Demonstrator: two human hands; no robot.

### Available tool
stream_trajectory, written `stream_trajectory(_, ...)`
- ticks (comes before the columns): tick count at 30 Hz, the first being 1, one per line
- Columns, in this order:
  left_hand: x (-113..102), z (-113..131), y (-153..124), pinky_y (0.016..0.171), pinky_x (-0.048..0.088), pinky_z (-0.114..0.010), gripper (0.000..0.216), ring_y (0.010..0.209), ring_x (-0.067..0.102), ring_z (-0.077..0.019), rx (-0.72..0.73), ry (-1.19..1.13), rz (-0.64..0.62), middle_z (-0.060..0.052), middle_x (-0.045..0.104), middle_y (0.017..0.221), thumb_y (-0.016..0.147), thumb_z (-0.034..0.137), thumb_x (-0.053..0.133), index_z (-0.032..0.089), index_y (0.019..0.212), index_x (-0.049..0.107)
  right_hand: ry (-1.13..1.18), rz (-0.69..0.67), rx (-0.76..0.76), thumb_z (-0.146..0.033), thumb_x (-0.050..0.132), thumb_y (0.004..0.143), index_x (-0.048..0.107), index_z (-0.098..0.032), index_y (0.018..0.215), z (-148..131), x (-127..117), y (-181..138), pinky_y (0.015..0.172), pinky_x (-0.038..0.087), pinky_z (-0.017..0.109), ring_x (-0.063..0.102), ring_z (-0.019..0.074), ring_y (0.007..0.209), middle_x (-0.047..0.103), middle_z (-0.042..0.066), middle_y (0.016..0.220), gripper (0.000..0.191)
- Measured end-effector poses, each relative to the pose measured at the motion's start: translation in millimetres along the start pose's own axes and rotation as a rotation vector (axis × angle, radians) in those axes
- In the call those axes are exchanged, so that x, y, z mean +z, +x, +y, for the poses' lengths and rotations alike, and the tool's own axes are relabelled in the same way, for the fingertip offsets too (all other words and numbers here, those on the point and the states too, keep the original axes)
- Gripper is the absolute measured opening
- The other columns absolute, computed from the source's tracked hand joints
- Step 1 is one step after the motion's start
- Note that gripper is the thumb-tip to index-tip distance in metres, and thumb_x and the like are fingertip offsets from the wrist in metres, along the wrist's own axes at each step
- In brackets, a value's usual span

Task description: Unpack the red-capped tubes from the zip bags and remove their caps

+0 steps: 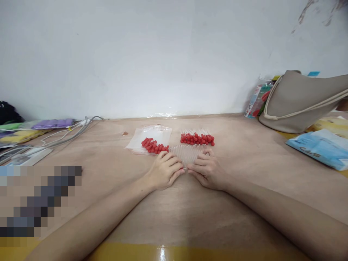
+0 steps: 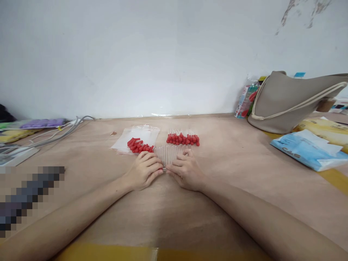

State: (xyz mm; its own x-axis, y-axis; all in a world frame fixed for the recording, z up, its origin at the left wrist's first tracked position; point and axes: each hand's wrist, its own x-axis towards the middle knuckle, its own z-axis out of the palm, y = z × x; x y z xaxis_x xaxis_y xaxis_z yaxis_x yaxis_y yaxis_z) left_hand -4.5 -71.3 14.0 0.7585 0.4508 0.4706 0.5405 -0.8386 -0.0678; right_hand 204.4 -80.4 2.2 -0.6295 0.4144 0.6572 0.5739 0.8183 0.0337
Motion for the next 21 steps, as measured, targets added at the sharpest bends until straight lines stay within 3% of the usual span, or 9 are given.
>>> stream_trajectory(11,-1.6,1.3,-1.9,0.080,0.032,-0.036,0.026,0.080,0.049,-0.0171,0.015,-0.013,-0.018,-0.003,0.060,0.075,0.089,0.028,0.039,0.016,0.074,0.056,0.045,0.063,-0.075,-0.021,0.048,0.086,0.064,-0.019,0.089,1.7,2.9,-5.2,0.067,0.029,0.030,0.039,0.0127,0.063,0.055,-0.001,0.058,0.017)
stream_trajectory(21,-4.2,3.7,-6.3,0.080,0.033,-0.035,0.024,0.082,0.051,-0.0171,0.042,-0.010,-0.019,-0.004,0.061,0.078,0.089,0.029,0.038,0.017,0.077,0.056,0.086,0.081,-0.142,-0.018,0.048,0.085,0.061,-0.018,0.097,4.3,4.2,-12.5,0.062,0.034,0.029,0.041,0.0128,0.065,0.055,0.001,0.064,0.018)
